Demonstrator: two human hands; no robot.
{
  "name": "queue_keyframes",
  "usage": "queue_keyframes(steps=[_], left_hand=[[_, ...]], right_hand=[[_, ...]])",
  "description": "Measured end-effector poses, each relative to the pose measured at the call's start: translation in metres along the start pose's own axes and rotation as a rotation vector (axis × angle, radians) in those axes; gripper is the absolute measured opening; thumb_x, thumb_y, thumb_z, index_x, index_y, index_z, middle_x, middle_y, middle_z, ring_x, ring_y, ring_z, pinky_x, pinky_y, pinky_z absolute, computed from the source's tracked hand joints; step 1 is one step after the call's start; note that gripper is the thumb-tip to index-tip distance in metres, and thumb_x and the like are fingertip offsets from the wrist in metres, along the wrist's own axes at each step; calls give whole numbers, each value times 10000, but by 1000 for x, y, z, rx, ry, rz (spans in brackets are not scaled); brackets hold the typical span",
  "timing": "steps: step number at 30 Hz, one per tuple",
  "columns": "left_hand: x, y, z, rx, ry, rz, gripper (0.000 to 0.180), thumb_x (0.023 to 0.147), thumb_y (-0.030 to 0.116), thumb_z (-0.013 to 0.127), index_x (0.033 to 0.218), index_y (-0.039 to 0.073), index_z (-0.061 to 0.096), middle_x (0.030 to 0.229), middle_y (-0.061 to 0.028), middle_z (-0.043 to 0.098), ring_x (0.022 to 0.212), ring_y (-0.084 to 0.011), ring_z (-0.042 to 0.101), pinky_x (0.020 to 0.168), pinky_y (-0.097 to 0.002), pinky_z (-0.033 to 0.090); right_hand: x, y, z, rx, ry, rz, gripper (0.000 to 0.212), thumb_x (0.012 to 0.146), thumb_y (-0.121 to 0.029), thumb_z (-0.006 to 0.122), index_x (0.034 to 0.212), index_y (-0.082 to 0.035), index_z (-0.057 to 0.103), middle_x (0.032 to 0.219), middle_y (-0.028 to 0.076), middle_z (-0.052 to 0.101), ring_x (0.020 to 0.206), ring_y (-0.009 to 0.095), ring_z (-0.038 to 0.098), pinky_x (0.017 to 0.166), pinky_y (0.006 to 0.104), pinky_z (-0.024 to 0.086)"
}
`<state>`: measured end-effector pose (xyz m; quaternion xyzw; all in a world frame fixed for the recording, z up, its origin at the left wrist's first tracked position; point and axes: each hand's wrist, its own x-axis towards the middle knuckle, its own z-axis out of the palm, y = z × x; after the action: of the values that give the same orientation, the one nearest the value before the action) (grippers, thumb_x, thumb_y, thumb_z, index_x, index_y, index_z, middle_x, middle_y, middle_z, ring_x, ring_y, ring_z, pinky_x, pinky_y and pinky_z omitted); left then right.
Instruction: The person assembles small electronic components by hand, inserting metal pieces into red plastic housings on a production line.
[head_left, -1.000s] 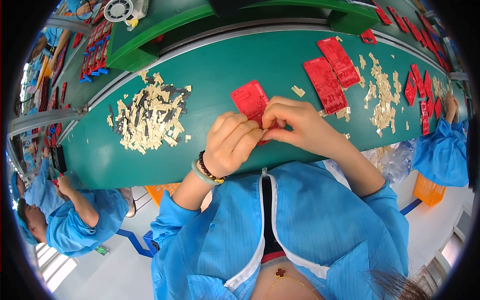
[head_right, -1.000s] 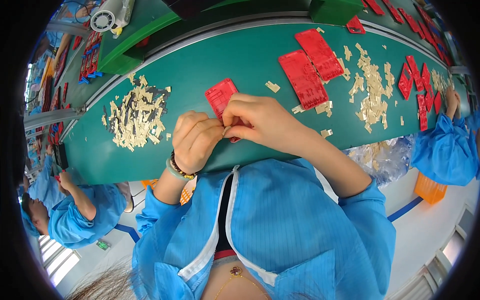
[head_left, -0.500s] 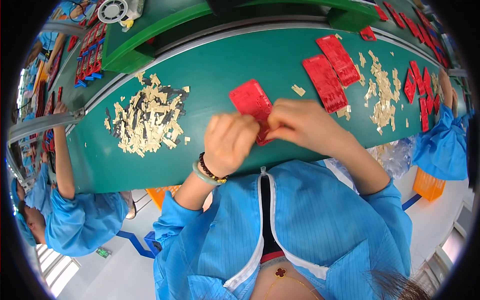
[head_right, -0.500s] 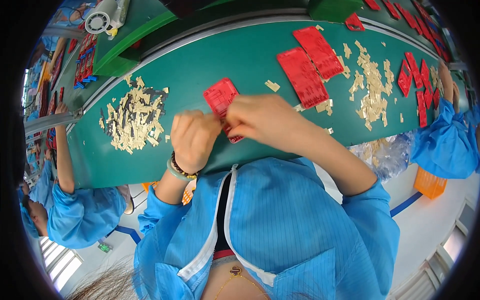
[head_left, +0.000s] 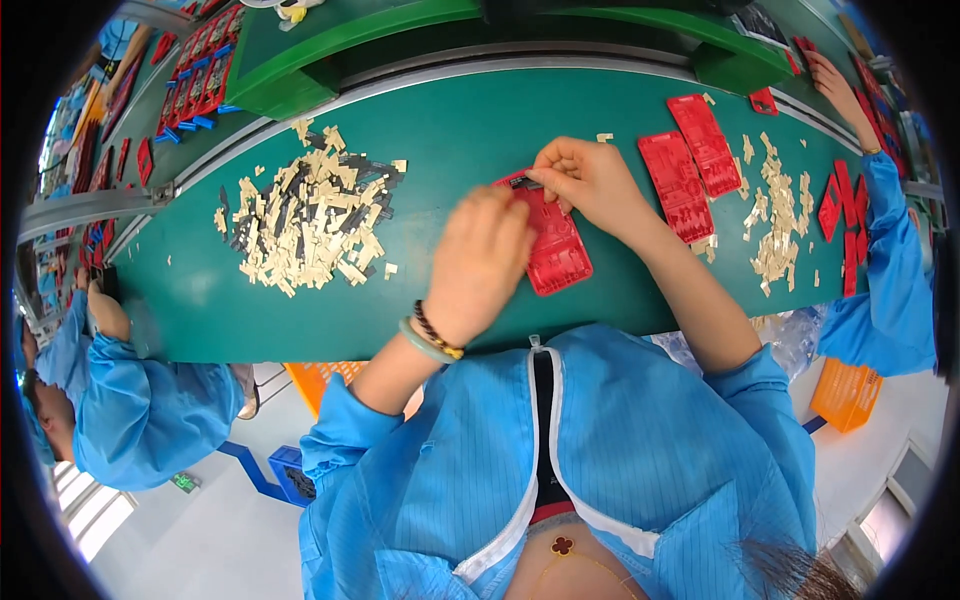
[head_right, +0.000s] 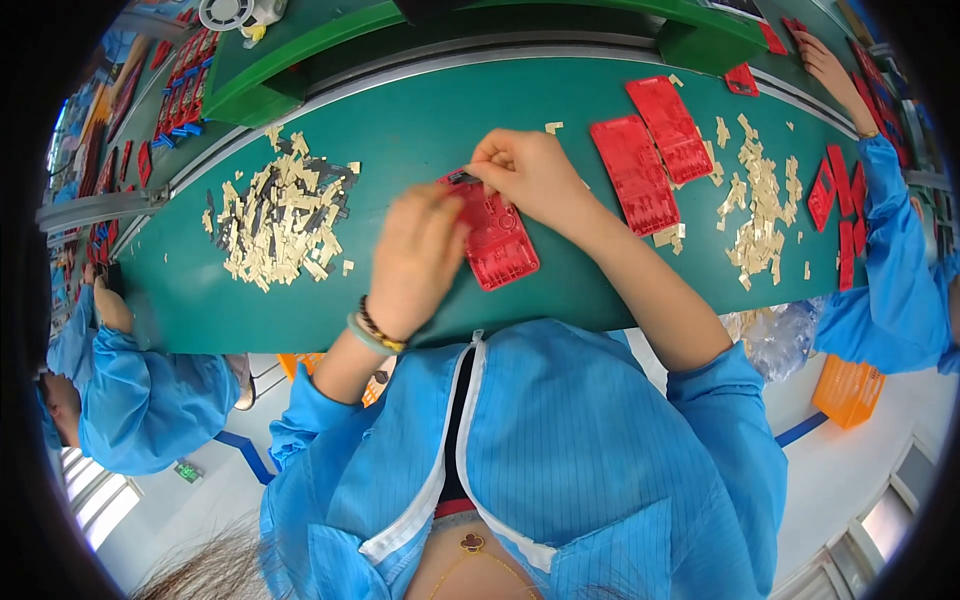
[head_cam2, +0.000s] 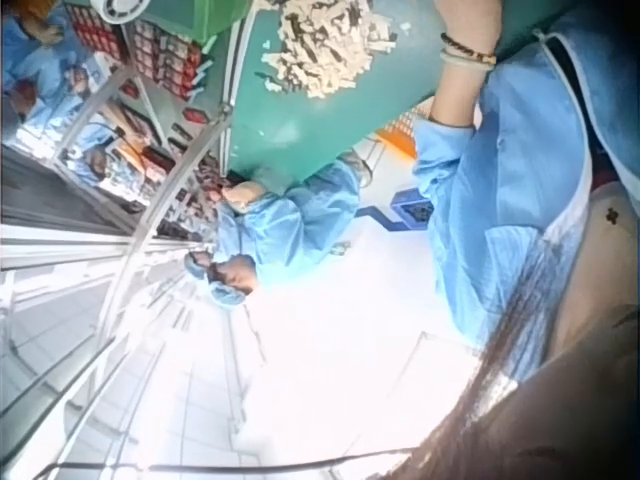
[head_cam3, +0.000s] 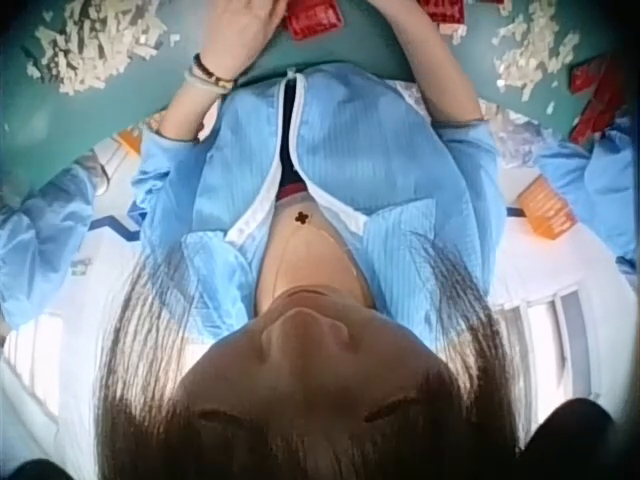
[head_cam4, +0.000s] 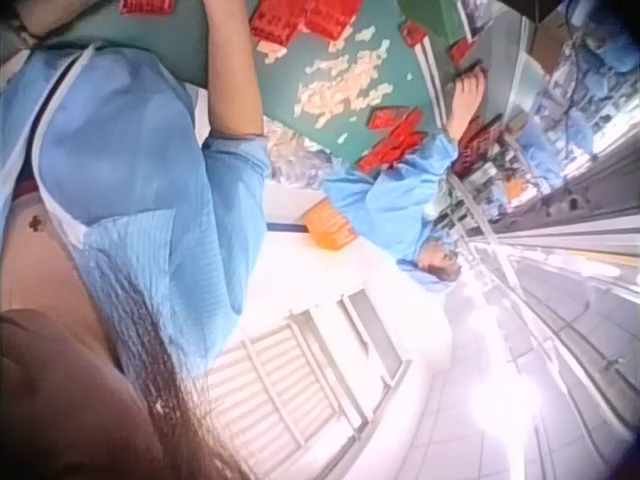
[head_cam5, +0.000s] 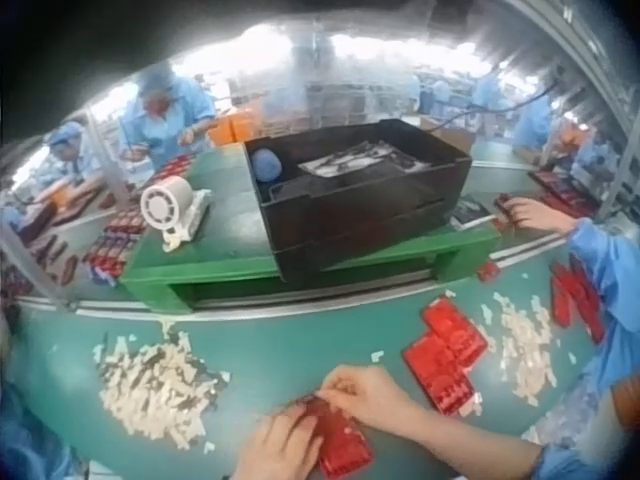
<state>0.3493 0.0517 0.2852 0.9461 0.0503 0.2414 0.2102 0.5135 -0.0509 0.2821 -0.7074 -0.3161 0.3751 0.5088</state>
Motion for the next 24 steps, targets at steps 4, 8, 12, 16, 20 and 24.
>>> queue_keyframes(steps=[4, 8, 12, 16, 20, 24], left_hand=[[-12, 6, 16, 101, -84, 36, 426, 805, 234, 689, 1107, -51, 593, 1166, -195, 543, 1138, -359, 511, 971, -419, 448], [-12, 4, 17, 99, -90, 35, 424, 806, 222, 687, 1109, -59, 592, 1165, -197, 543, 1141, -353, 510, 965, -410, 456], [-12, 3, 19, 99, -64, 38, 403, 803, 210, 686, 1090, -58, 598, 1156, -193, 544, 1121, -342, 517, 934, -393, 479], [-10, 5, 16, 75, -54, 3, 404, 779, 172, 715, 1113, -27, 607, 1162, -171, 550, 1107, -338, 529, 889, -394, 506], [-11, 6, 16, 73, -52, -2, 399, 780, 170, 714, 1111, -25, 608, 1168, -166, 548, 1112, -334, 527, 886, -394, 508], [-10, 4, 18, 34, -53, -21, 382, 784, 158, 709, 1100, -26, 598, 1203, -179, 538, 1123, -349, 513, 891, -401, 502]], right_hand=[[5, -1, -1, 71, -21, 94, 117, 897, -101, 658, 870, 5, 619, 655, 11, 599, 566, 50, 547, 477, 195, 426], [9, 1, 0, -47, -6, 24, 119, 890, -100, 665, 865, 9, 625, 639, 10, 598, 544, 44, 533, 462, 193, 414], [10, 2, 3, -100, 23, 10, 106, 881, -85, 667, 859, 11, 629, 649, 8, 602, 565, 36, 535, 474, 191, 414], [11, 6, 3, -171, 12, -59, 101, 871, -71, 671, 852, 19, 630, 658, 6, 605, 582, 28, 532, 492, 192, 414], [10, 5, 2, -211, 8, -92, 121, 846, -84, 683, 837, 29, 638, 623, 28, 601, 553, 51, 524, 499, 224, 416], [11, 8, 2, -154, 10, -126, 135, 836, -103, 678, 829, 29, 647, 590, 64, 601, 511, 81, 514, 491, 260, 420]])
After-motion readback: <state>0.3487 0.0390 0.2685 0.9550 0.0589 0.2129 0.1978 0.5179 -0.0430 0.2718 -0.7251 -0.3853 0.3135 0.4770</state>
